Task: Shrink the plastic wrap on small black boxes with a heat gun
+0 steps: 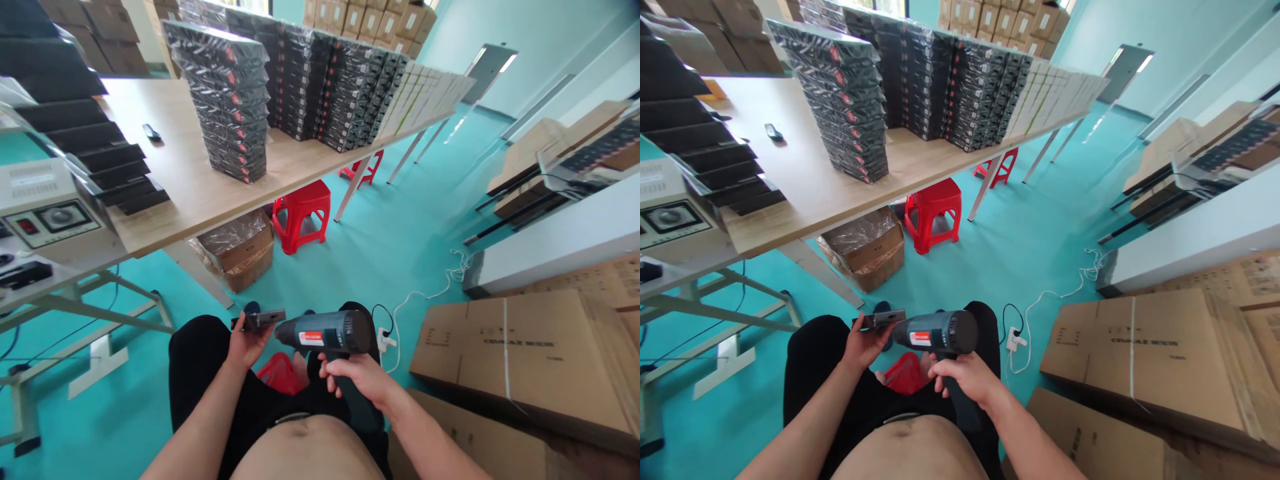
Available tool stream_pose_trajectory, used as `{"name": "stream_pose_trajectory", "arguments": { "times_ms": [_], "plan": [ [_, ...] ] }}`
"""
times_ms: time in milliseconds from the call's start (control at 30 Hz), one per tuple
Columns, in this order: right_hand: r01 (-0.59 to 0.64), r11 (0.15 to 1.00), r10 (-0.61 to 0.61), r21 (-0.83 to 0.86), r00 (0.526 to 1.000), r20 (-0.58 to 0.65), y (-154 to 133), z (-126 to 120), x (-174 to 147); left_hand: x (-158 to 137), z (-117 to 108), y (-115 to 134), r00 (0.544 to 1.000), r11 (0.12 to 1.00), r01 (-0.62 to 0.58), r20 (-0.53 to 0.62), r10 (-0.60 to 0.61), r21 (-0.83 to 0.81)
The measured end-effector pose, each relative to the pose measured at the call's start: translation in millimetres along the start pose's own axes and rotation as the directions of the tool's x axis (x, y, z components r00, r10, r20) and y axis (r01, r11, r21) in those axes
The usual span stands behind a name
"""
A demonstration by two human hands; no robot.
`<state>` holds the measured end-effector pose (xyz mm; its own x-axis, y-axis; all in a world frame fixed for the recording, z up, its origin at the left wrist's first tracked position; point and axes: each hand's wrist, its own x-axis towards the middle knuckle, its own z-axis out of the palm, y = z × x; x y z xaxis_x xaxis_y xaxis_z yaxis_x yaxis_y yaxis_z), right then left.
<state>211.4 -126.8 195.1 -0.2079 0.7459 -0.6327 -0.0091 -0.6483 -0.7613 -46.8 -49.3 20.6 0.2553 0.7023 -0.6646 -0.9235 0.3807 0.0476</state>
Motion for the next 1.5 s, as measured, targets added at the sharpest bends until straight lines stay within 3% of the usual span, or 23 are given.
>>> {"name": "stream_pose_trajectory", "arguments": {
  "times_ms": [67,200,333,500,600,700,833,967,1167,1333,1500],
  "plan": [
    [0.044,0.998,-0.045,0.045,0.999,0.018,-2,5,2,2,-3,1,0.999,0.999,-0.039,0.019,0.039,0.025],
    [0.027,0.997,-0.020,0.066,0.994,-0.111,-5,3,10,1,-6,1,0.999,0.999,-0.047,0.017,0.046,0.007],
    [0.006,0.996,-0.003,0.094,0.999,-0.034,-2,-7,16,-1,-8,2,0.998,0.999,-0.051,0.035,0.051,-0.008],
    [0.058,0.983,-0.041,0.176,0.994,-0.102,1,-9,14,2,-8,0,0.996,0.997,-0.070,0.053,0.068,0.018],
    [0.004,0.993,-0.003,0.121,1.000,-0.008,-1,-1,8,2,-6,0,0.997,0.996,-0.058,0.058,0.054,0.069],
    [0.045,0.996,-0.051,0.071,0.995,0.088,-5,14,5,2,-4,-1,0.998,0.993,-0.057,0.041,0.053,0.106],
    [0.142,0.987,-0.147,0.079,0.987,0.059,-13,26,8,1,-5,-1,0.996,0.990,-0.085,0.033,0.081,0.112],
    [0.132,0.991,-0.127,-0.017,0.975,0.183,-18,23,9,1,-9,2,0.995,0.992,-0.072,0.080,0.064,0.106],
    [0.135,0.991,-0.134,-0.007,0.988,0.078,-19,21,10,3,-9,0,0.997,0.988,-0.061,0.052,0.054,0.141],
    [0.153,0.987,-0.146,-0.044,0.981,0.127,-25,26,10,4,-5,-4,0.999,0.981,-0.039,-0.024,0.044,0.193],
    [0.126,0.976,-0.086,-0.177,0.972,0.217,-17,14,4,2,-5,-2,0.998,0.988,0.033,0.043,-0.040,0.148]
  ]
}}
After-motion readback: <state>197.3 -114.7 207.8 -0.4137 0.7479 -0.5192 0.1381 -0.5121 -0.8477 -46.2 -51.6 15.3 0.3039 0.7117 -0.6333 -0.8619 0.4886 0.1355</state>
